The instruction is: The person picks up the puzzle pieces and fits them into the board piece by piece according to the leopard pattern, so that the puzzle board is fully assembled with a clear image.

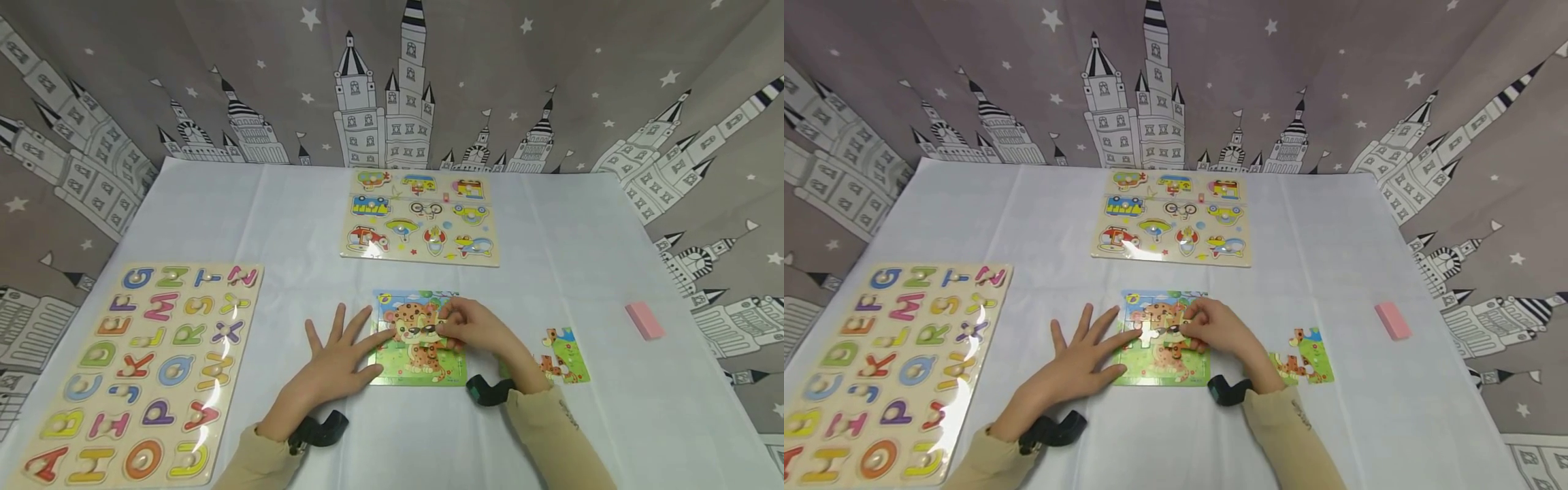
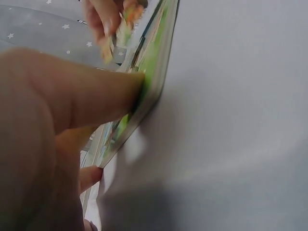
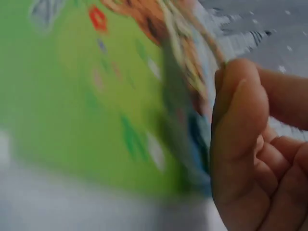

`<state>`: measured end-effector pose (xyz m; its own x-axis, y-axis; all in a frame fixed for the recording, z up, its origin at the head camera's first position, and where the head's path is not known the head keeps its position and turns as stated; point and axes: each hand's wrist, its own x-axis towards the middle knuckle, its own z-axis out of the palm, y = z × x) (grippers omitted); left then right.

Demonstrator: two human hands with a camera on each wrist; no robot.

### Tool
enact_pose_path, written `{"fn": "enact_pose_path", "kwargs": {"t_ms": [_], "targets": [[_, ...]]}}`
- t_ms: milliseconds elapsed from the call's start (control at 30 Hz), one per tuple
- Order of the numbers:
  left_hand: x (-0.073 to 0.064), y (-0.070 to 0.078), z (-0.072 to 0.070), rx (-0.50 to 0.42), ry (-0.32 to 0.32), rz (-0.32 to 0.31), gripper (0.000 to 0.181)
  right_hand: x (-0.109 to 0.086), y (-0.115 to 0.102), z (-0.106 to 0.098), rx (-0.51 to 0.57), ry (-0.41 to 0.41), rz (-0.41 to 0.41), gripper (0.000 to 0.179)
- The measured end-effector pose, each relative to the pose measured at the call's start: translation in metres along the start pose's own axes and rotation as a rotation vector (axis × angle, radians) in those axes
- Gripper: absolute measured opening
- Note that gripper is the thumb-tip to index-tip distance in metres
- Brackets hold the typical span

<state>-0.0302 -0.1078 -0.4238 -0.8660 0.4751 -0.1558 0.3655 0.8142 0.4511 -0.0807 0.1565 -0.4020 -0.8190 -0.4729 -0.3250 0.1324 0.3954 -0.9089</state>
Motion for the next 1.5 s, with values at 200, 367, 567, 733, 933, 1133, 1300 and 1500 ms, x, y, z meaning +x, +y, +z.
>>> {"fn": "enact_pose_path", "kwargs": {"t_ms": [200, 367, 567, 733, 933, 1133, 1300, 1500], "targets": [[0.001, 0.002, 0.0, 0.006, -0.007, -0.008, 0.049, 0.009, -0.017, 0.016, -0.07, 0.034, 0.045, 0.016], [0.002, 0.0, 0.002, 0.0, 0.003, -0.003, 0.049, 0.015, -0.011, 0.019, -0.158, 0.078, 0.072, 0.017], [0.002, -0.001, 0.002, -0.007, 0.01, -0.001, 0.049, 0.016, -0.01, 0.021, -0.171, 0.093, 0.092, 0.017], [0.002, 0.0, 0.002, 0.001, 0.006, -0.001, 0.05, 0.017, -0.013, 0.024, -0.194, 0.11, 0.113, 0.017], [0.002, -0.001, 0.003, -0.009, 0.023, -0.016, 0.055, 0.019, -0.017, 0.027, -0.23, 0.148, 0.162, 0.016], [0.003, -0.003, 0.006, -0.018, 0.066, -0.006, 0.056, 0.02, -0.018, 0.029, -0.273, 0.164, 0.173, 0.017], [0.004, -0.002, 0.007, -0.015, 0.067, -0.015, 0.056, 0.022, -0.018, 0.028, -0.288, 0.157, 0.19, 0.018], [0.004, -0.001, 0.005, 0.001, 0.048, -0.036, 0.058, 0.026, -0.022, 0.026, -0.344, 0.113, 0.19, 0.018]]}}
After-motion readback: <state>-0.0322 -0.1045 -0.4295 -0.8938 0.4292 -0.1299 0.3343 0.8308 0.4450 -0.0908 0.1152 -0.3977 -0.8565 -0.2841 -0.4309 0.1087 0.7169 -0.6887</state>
